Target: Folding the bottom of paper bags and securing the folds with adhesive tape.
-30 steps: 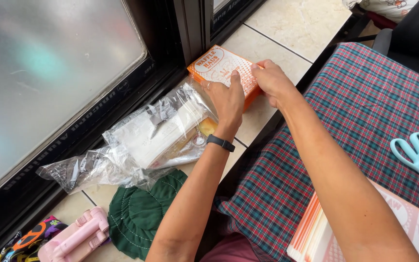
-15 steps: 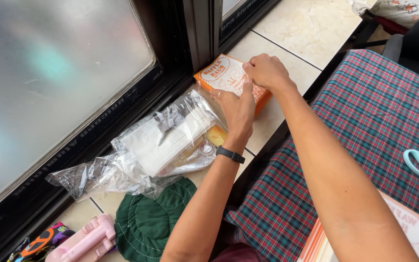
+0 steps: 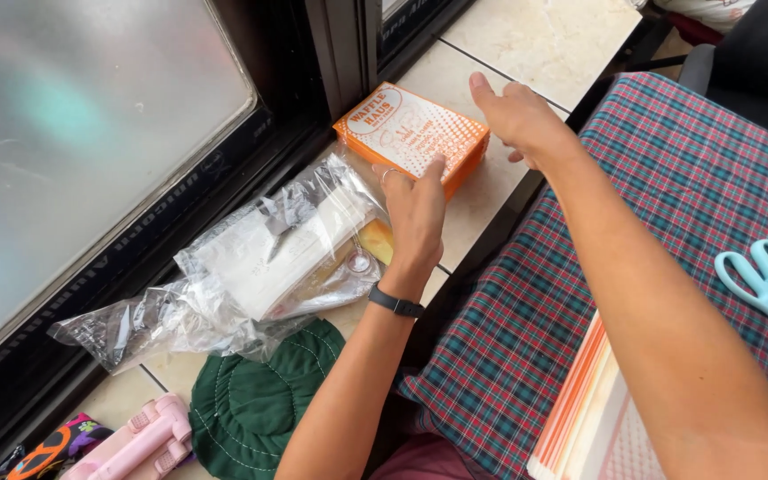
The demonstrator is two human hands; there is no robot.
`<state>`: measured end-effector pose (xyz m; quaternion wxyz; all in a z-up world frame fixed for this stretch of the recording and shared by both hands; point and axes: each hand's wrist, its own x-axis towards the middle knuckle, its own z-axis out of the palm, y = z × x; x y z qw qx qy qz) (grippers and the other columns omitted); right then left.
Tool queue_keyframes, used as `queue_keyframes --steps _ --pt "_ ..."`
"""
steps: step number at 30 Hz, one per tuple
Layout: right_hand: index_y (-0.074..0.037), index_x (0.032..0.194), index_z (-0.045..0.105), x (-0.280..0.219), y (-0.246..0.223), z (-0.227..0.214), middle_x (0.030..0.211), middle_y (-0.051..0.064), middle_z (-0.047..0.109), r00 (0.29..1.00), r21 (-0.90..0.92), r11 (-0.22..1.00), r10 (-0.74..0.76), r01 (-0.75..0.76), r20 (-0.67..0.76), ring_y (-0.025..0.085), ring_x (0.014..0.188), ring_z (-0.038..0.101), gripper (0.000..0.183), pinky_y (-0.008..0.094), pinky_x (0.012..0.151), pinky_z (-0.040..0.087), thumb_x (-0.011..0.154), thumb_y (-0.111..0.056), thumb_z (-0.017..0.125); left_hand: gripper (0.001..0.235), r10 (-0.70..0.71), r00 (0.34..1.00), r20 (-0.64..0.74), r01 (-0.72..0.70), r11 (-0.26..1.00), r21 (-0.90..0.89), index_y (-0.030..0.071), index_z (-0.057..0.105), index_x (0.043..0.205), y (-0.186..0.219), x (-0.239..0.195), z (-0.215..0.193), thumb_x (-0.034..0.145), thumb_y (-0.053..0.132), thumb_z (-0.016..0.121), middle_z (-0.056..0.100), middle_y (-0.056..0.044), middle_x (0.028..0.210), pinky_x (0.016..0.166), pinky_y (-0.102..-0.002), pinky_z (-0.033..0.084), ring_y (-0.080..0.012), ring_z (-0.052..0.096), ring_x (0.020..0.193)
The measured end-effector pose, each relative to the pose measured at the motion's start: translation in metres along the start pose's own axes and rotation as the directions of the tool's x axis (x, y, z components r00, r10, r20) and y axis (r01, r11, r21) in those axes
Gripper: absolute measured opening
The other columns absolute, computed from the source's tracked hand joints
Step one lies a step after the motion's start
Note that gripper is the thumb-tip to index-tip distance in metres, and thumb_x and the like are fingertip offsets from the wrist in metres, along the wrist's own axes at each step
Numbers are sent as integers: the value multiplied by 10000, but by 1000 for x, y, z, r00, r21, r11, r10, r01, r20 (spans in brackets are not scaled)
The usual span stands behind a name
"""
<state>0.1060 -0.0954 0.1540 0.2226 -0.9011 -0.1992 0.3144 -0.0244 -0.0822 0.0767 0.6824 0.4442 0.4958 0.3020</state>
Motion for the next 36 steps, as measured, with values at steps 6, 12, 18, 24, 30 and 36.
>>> queue_keyframes --steps 6,12,18,24,30,36 --pt "1 1563 261 2 19 23 1647 148 406 976 582 810 -71 -63 204 486 1472 387 899 688 1169 291 920 -605 427 905 589 778 218 -609 619 496 -394 84 1293 -63 39 3 699 -30 662 -228 -512 1546 1181 -543 316 -696 -225 1444" --pt "-28 1336 588 -3 11 43 1354 158 712 953 846 512 -156 -148 261 287 1247 688 567 519 1037 535 1006 -457 416 984 487 853 188 -512 707 488 -239 -203 1451 -62 39 5 696 -251 427 -242 -446 1591 992 -513 503 -659 -145 1492" --pt "-28 1375 531 2 16 32 1434 164 668 953 881 428 -120 -202 277 298 1355 628 583 574 1138 435 978 -452 473 931 546 811 212 -530 531 661 -307 -76 1443 -86 60 18 682 -266 458 -221 -477 1568 703 -460 597 -728 -110 1462" --pt "-68 1597 274 22 41 29 1740 117 -15 956 848 496 -107 -187 273 459 1542 285 839 692 1183 140 923 -458 585 848 552 804 223 -556 563 611 -371 0 1372 -85 58 9 690 -212 480 -219 -512 1543 952 -542 519 -725 -159 1443" --pt "85 1441 394 -35 98 -39 1579 431 239 961 763 635 -266 117 74 585 1440 384 829 574 1193 304 860 -410 719 993 733 627 264 -751 478 455 -144 -114 1551 -41 -38 1 822 -117 560 -58 -405 1663 1320 -508 74 -519 -47 1590" --pt "-61 1454 476 -215 209 -107 1542 89 534 872 183 859 -441 479 -210 255 1430 521 591 390 1168 412 916 -243 637 644 708 422 566 -896 420 144 -28 359 1491 -30 -159 3 963 85 709 483 -233 1449 1071 -417 542 -356 620 1252"
